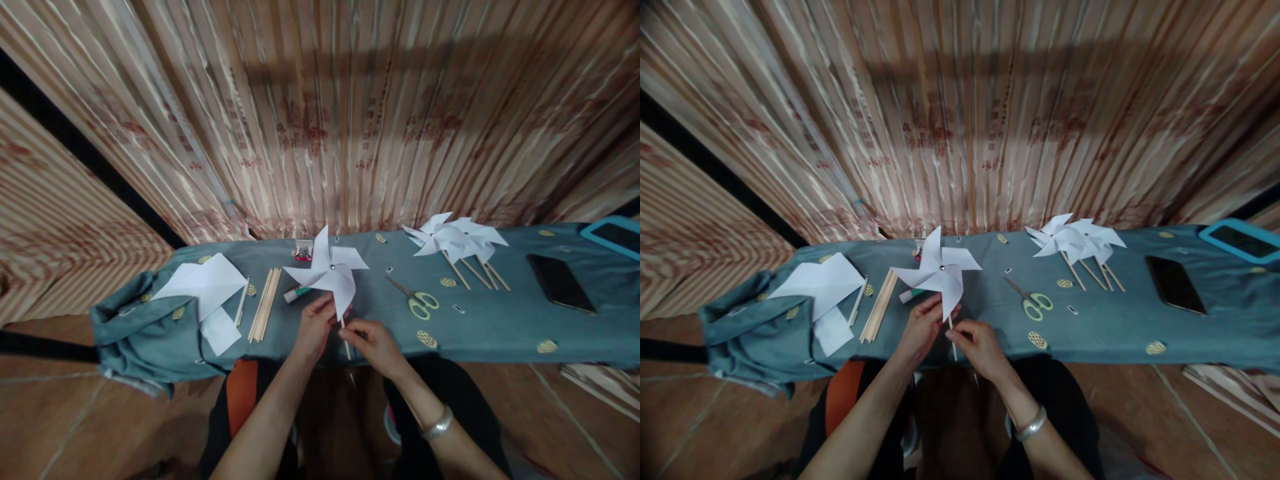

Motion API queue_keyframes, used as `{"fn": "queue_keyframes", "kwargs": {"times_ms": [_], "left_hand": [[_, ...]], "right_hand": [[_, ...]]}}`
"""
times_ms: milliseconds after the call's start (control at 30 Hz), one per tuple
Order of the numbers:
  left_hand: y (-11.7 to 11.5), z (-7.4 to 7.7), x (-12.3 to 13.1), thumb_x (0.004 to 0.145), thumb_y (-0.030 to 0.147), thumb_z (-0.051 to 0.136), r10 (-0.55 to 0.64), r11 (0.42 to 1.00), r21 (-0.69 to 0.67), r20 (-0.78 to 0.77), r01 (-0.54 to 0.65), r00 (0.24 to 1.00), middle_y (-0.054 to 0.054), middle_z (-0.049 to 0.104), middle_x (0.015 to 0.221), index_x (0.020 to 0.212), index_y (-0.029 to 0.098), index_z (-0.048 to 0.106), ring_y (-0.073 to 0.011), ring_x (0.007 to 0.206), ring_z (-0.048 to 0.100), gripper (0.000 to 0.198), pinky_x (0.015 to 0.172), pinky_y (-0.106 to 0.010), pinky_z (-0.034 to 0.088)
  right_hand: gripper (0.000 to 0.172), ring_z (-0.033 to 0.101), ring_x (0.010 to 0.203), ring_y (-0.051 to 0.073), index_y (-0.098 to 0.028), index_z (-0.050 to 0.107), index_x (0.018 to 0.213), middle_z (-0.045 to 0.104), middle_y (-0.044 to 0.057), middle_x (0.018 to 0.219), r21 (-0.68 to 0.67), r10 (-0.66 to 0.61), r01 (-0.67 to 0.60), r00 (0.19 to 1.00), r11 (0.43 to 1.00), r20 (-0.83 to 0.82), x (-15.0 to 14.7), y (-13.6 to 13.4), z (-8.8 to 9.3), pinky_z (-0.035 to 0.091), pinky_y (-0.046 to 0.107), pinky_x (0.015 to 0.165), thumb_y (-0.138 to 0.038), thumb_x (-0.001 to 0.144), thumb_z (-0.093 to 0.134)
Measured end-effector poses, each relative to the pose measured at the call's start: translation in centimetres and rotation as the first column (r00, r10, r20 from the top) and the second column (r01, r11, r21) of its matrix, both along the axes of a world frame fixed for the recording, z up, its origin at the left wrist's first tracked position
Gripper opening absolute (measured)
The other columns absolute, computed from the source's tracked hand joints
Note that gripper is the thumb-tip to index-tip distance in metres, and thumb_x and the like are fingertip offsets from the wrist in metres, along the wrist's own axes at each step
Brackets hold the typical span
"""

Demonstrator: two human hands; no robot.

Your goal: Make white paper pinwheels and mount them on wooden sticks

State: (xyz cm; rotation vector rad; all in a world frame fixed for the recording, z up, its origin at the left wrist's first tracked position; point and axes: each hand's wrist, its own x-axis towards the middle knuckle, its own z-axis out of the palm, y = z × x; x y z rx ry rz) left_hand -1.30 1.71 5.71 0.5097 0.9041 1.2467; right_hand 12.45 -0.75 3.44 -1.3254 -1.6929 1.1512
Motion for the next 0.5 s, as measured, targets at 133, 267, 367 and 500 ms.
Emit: {"fn": "queue_keyframes", "kwargs": {"times_ms": [133, 267, 367, 500], "left_hand": [[-0.1, -0.9, 0.6, 0.048, 0.034, 0.089, -0.033, 0.999, 0.005, -0.026, 0.033, 0.999, -0.009, 0.075, 0.077, 0.084, 0.013, 0.077, -0.0219, 0.076, 0.070, 0.044, 0.082, -0.036, 0.052], [0.0, -1.7, 0.7, 0.048, 0.030, 0.089, 0.013, 1.000, 0.019, -0.132, -0.010, 0.991, -0.007, 0.075, 0.077, 0.082, 0.015, 0.078, -0.0163, 0.071, 0.067, 0.039, 0.077, -0.029, 0.050], [0.2, -2.0, 0.7, 0.047, 0.029, 0.088, 0.034, 0.999, 0.030, -0.178, -0.029, 0.983, -0.005, 0.075, 0.076, 0.079, 0.016, 0.078, -0.0152, 0.069, 0.065, 0.036, 0.075, -0.028, 0.050], [0.3, -2.1, 0.6, 0.048, 0.029, 0.088, 0.032, 0.999, 0.038, -0.200, -0.025, 0.979, -0.005, 0.076, 0.076, 0.079, 0.016, 0.078, -0.0155, 0.068, 0.065, 0.035, 0.074, -0.028, 0.050]], "right_hand": [[0.038, 0.056, 0.063, 0.016, -0.019, 0.067, 0.068, 0.064, 0.000, 0.065, 0.029, -0.050, 0.049, 0.998, 0.998, 0.042, 0.4, 0.8, -0.1, 0.041, 0.027, 0.063, -0.051, 0.084, 0.055], [0.040, 0.060, 0.065, 0.017, -0.020, 0.067, 0.068, 0.066, 0.001, 0.067, 0.052, -0.069, 0.066, 0.995, 0.996, 0.069, 0.4, 1.2, -0.1, 0.042, 0.028, 0.065, -0.053, 0.086, 0.054], [0.040, 0.061, 0.065, 0.017, -0.020, 0.068, 0.069, 0.067, 0.001, 0.067, 0.062, -0.062, 0.058, 0.995, 0.996, 0.078, 0.3, 1.3, 0.0, 0.043, 0.028, 0.065, -0.052, 0.087, 0.053], [0.032, 0.064, 0.070, 0.018, -0.020, 0.072, 0.075, 0.072, 0.002, 0.073, 0.057, -0.045, 0.044, 0.999, 0.997, 0.020, 1.1, 1.6, 0.4, 0.047, 0.029, 0.069, -0.048, 0.084, 0.059]]}}
